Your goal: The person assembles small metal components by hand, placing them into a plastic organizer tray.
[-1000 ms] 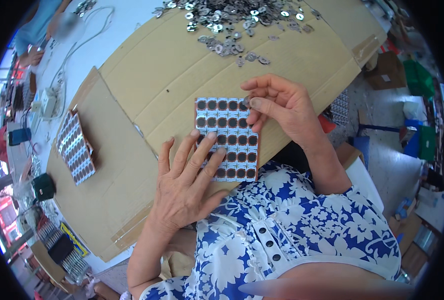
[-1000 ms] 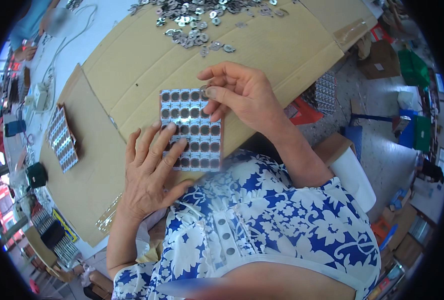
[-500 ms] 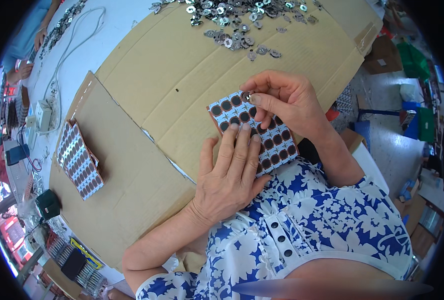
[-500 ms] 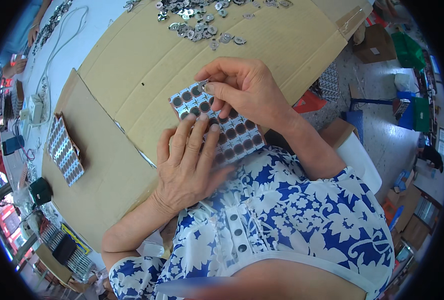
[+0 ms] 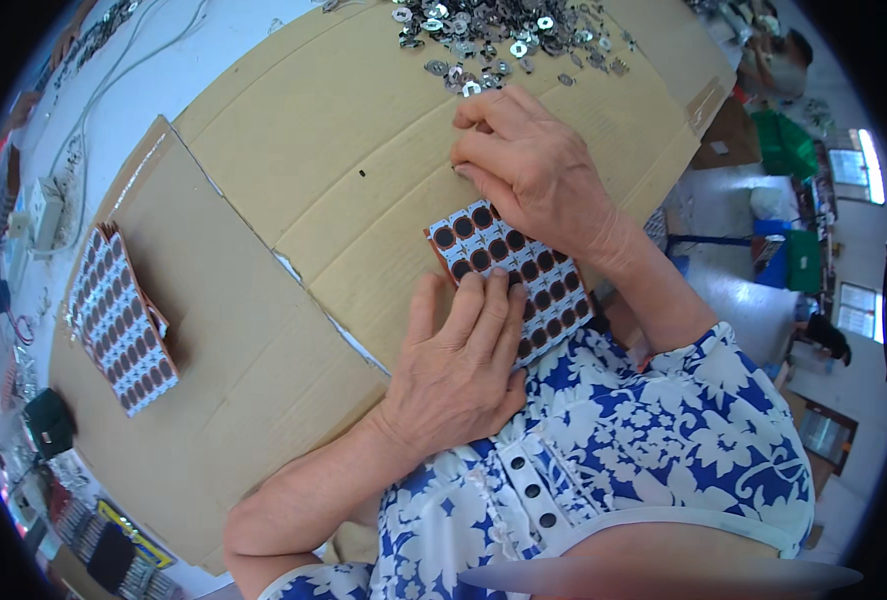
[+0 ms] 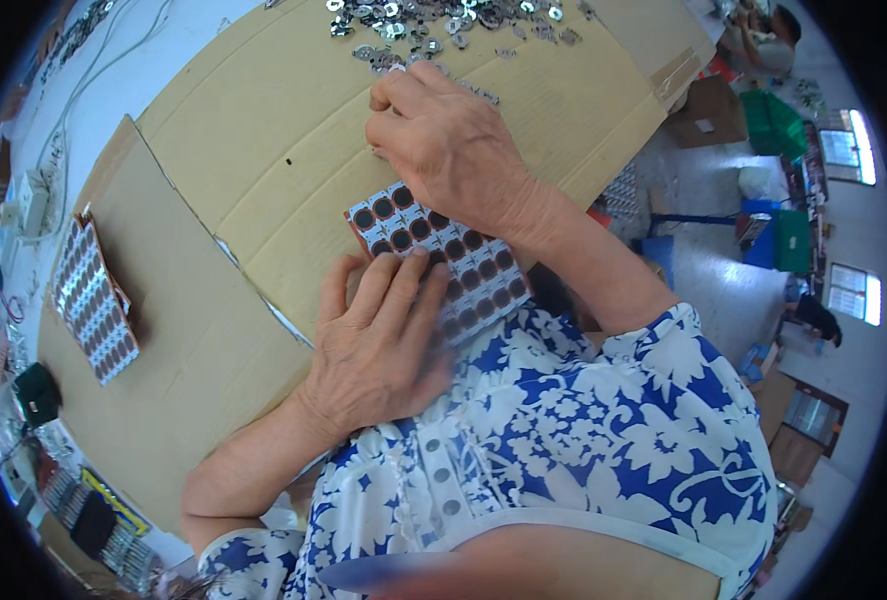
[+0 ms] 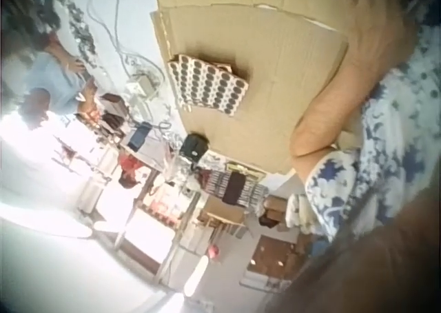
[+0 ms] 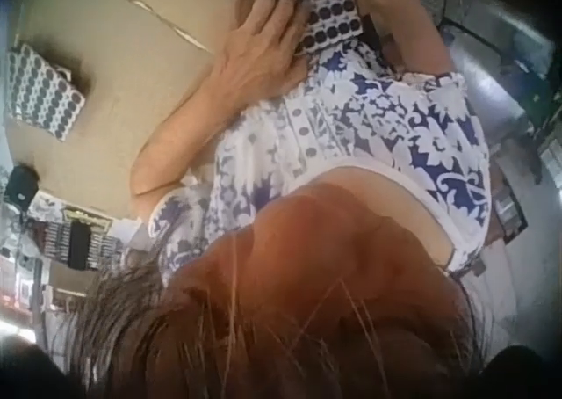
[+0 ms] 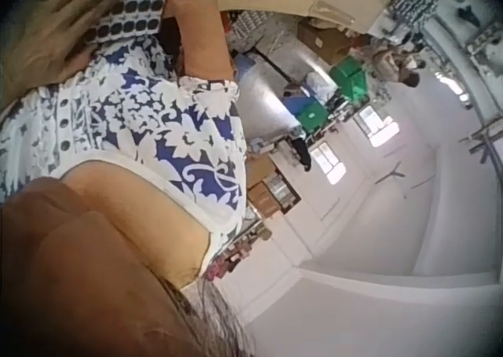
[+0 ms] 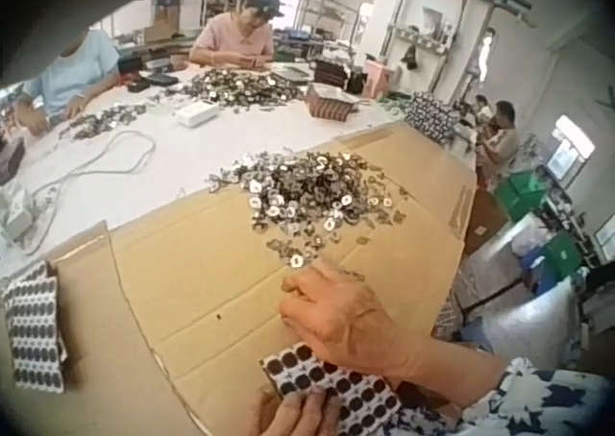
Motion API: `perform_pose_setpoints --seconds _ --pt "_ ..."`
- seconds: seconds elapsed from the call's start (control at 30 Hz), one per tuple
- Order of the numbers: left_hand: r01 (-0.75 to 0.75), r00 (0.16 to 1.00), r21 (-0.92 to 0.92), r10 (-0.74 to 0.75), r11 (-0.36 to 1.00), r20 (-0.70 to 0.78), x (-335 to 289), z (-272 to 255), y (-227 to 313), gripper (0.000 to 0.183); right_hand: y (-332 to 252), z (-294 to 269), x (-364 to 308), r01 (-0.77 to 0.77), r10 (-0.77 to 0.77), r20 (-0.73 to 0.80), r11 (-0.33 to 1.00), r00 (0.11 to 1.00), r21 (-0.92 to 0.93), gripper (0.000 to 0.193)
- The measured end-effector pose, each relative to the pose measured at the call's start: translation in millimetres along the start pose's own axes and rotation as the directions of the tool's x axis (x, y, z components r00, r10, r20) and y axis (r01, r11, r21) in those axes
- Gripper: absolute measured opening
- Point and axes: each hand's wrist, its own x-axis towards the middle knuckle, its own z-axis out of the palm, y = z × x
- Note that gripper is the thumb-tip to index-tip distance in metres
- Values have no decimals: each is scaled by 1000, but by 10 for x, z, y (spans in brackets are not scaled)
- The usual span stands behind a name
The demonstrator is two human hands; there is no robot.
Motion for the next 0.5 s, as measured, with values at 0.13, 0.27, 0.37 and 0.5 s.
perform_pose_setpoints --seconds 0.13,0.27,0.37,0.5 --pt "-21 1000 3 21 1000 0 -31 -8 -51 78 8 9 13 21 -19 107 1000 994 -17 9" --pt "-32 999 52 32 998 -5 -45 73 -36 72 -167 -110 13 -8 6 118 1000 993 21 12" --pt "-20 1000 108 20 994 -2 -21 100 19 72 -407 -149 -112 -626 464 420 572 780 530 12" --pt "16 996 56 -12 998 -86 -21 143 35 65 -506 -53 -235 -606 416 440 535 796 589 9"
